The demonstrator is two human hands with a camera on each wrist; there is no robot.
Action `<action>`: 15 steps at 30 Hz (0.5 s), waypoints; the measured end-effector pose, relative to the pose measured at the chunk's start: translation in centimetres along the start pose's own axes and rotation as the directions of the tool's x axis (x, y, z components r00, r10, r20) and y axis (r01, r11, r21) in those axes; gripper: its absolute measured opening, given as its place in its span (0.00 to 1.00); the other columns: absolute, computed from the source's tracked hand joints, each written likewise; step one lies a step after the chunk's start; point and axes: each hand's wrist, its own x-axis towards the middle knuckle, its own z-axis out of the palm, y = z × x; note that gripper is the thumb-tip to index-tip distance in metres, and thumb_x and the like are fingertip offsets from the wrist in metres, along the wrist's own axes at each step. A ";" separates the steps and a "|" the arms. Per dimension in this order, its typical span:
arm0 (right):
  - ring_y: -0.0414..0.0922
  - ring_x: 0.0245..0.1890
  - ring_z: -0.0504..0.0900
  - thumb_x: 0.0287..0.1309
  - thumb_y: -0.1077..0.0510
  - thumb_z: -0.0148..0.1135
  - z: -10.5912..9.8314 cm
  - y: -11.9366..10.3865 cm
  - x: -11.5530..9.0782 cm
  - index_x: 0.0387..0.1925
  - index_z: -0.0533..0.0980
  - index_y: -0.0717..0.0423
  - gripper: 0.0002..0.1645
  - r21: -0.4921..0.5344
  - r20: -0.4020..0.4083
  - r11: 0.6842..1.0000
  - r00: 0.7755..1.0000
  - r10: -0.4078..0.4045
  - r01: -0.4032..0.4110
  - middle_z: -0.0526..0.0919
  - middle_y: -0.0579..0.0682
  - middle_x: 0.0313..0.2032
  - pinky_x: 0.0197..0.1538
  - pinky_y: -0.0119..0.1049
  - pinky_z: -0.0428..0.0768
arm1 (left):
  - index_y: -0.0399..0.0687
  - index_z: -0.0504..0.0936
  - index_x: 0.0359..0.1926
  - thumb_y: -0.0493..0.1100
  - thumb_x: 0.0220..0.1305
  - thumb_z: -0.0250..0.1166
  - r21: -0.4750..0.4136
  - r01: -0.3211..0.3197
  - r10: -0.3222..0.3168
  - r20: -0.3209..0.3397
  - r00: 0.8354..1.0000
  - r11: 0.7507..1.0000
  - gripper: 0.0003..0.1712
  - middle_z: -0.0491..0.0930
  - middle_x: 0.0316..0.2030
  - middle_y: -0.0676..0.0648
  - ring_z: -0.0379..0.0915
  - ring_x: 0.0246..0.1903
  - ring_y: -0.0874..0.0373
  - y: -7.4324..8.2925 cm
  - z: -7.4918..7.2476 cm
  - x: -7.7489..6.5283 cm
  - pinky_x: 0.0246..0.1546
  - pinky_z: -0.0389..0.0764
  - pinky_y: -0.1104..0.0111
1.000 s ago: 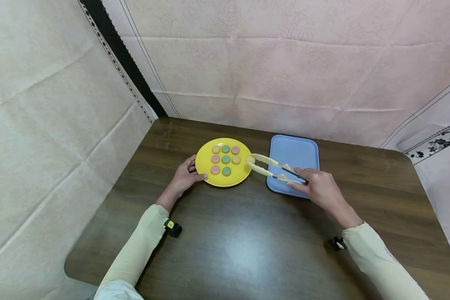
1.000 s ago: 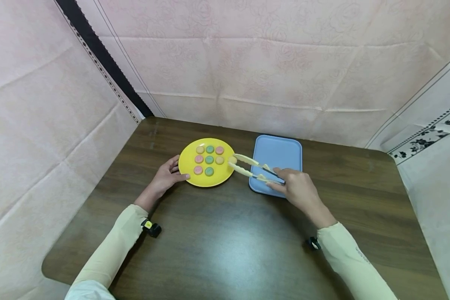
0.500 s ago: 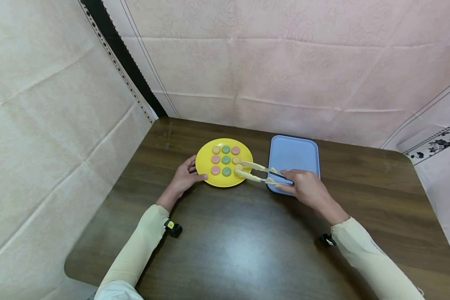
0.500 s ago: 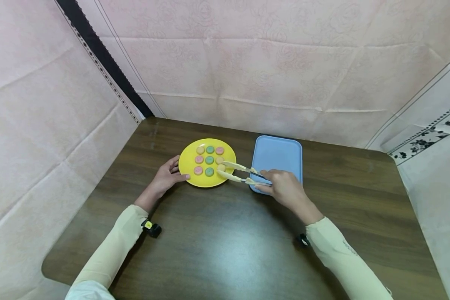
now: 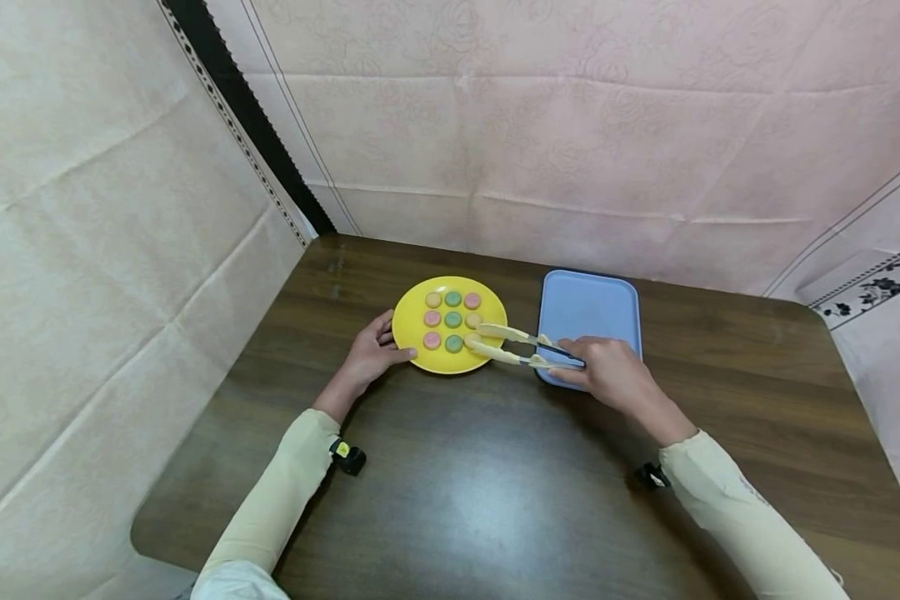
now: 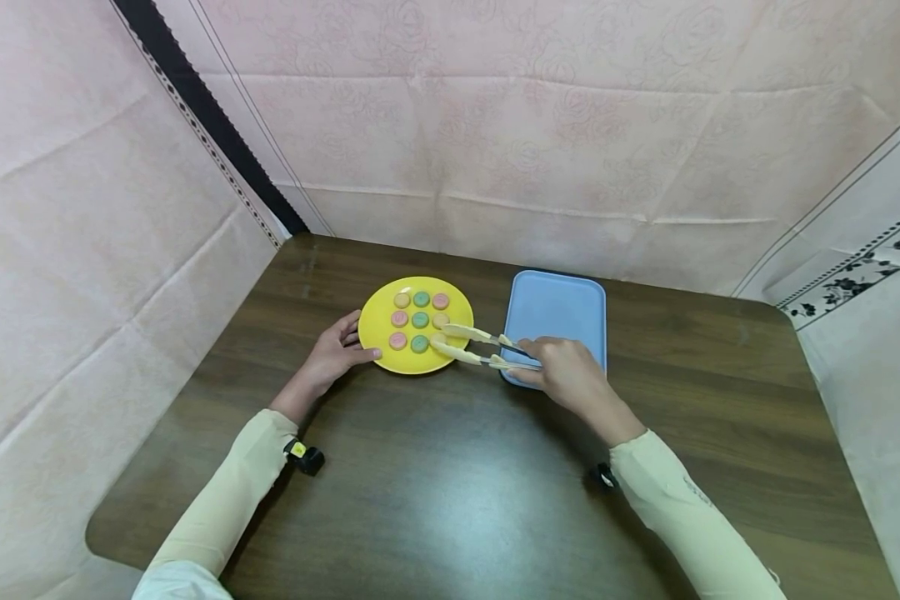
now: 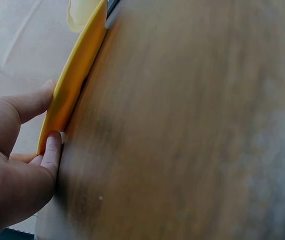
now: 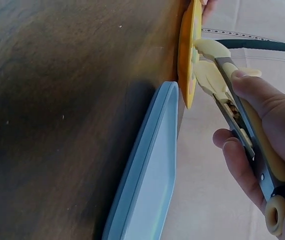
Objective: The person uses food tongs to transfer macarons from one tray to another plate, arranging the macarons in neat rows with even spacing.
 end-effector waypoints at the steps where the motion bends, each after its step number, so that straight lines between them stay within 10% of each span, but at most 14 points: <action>1: 0.53 0.39 0.88 0.60 0.44 0.73 -0.1 0.0 -0.1 0.55 0.84 0.62 0.30 0.008 0.001 1.000 1.000 0.010 -0.010 0.89 0.59 0.44 0.42 0.51 0.87 | 0.47 0.53 0.81 0.34 0.60 0.75 0.000 0.002 -0.002 -0.001 1.000 1.000 0.54 0.65 0.72 0.41 0.69 0.66 0.46 0.0 0.0 0.0 0.56 0.81 0.63; 9: 0.44 0.26 0.76 0.57 0.46 0.76 -1.2 1.0 -1.9 0.57 0.83 0.63 0.33 0.054 -0.104 0.996 0.991 0.079 -0.074 0.88 0.61 0.49 0.25 0.37 0.76 | 0.46 0.53 0.81 0.33 0.61 0.74 -0.003 0.005 -0.005 -0.007 1.000 1.000 0.54 0.65 0.72 0.41 0.69 0.67 0.47 0.4 0.1 0.0 0.57 0.81 0.63; 15: 0.42 0.20 0.67 0.53 0.47 0.79 -1.9 2.4 -3.9 0.57 0.82 0.66 0.36 0.064 -0.251 0.988 0.956 0.153 -0.141 0.88 0.60 0.34 0.20 0.32 0.66 | 0.44 0.50 0.81 0.33 0.61 0.74 0.008 0.013 -0.013 -0.004 1.000 1.000 0.55 0.63 0.74 0.40 0.66 0.69 0.45 0.4 0.0 -0.1 0.60 0.79 0.60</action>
